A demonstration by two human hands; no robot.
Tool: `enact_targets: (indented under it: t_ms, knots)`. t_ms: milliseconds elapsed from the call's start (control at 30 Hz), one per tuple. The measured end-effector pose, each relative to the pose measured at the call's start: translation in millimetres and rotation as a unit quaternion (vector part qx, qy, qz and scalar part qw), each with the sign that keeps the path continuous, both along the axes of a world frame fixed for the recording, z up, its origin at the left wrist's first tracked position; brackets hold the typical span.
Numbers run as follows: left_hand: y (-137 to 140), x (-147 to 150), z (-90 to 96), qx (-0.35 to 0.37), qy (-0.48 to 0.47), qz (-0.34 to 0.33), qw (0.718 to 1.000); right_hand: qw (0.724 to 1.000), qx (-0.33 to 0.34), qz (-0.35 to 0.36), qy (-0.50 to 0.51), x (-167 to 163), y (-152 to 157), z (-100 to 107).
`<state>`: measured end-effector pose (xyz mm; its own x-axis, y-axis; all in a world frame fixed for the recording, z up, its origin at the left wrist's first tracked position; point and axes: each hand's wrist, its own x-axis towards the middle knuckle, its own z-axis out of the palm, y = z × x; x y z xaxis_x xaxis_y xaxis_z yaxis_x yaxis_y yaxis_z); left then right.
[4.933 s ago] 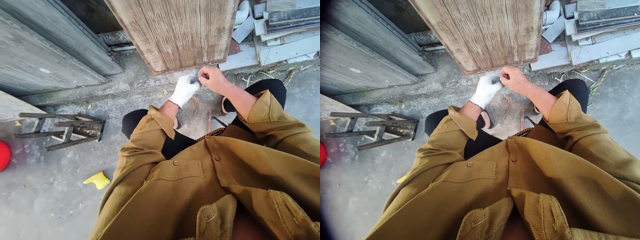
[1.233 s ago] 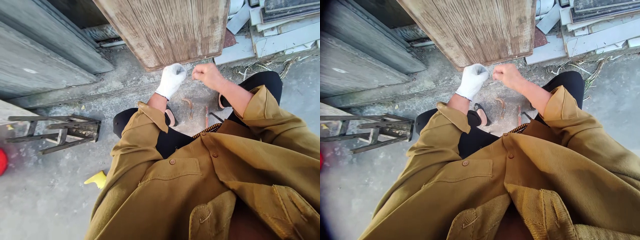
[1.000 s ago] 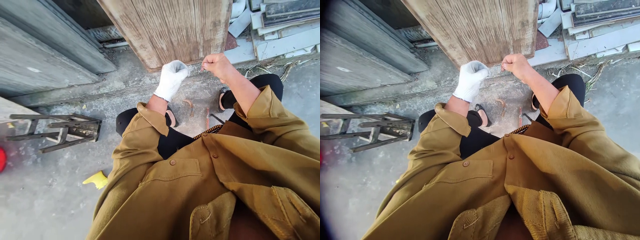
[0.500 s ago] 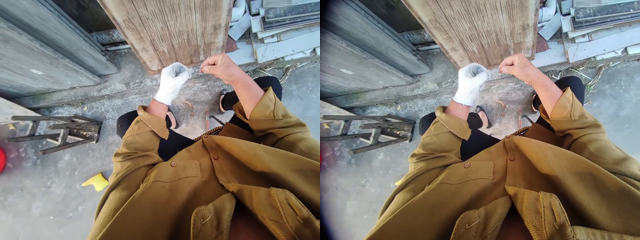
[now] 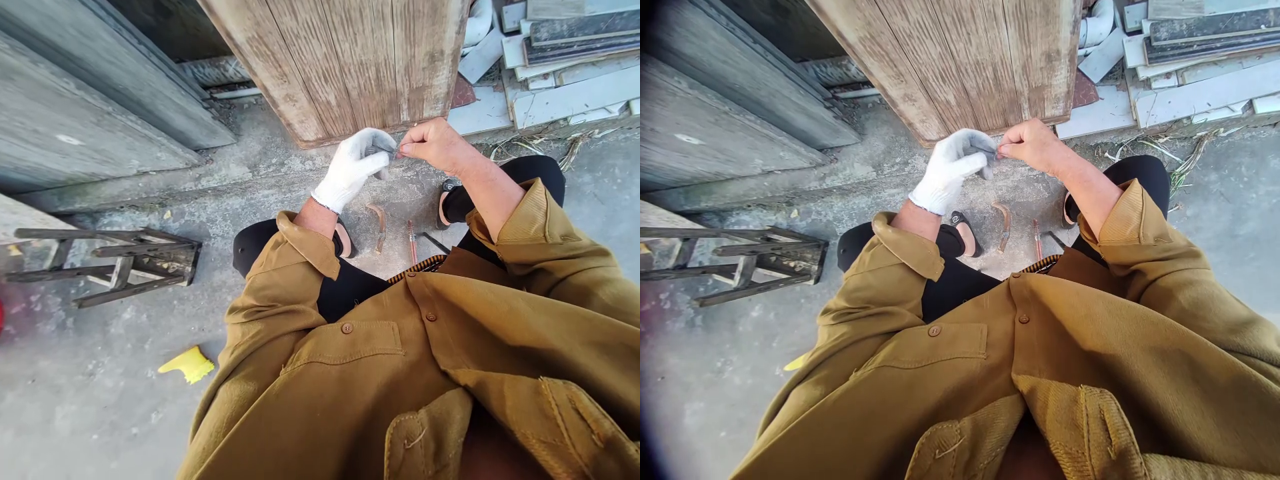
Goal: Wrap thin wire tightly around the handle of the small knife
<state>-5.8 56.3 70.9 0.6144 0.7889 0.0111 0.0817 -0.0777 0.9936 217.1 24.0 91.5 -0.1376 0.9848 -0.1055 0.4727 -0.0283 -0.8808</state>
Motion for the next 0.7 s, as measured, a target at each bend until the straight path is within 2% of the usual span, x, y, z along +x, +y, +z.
enact_targets:
  t_ms: [167, 367, 600, 700]
  knots:
    - [1, 8, -9.7, 0.072, 0.06, 0.01, 0.996, 0.999, -0.041, -0.01, -0.003, -5, -3, 3]
    - [-4, 10, -4.5, 0.122, 0.115, 0.045, 0.985, 0.998, -0.059, -0.02, 0.01, -4, -2, -4]
    - [-10, 11, -0.3, 0.094, 0.094, 0.024, 0.991, 0.997, -0.069, -0.019, 0.017, -3, -2, -3]
    - [-9, 11, -3.6, 0.099, 0.081, 0.038, 0.991, 0.998, -0.06, -0.022, 0.013, -3, -3, -1]
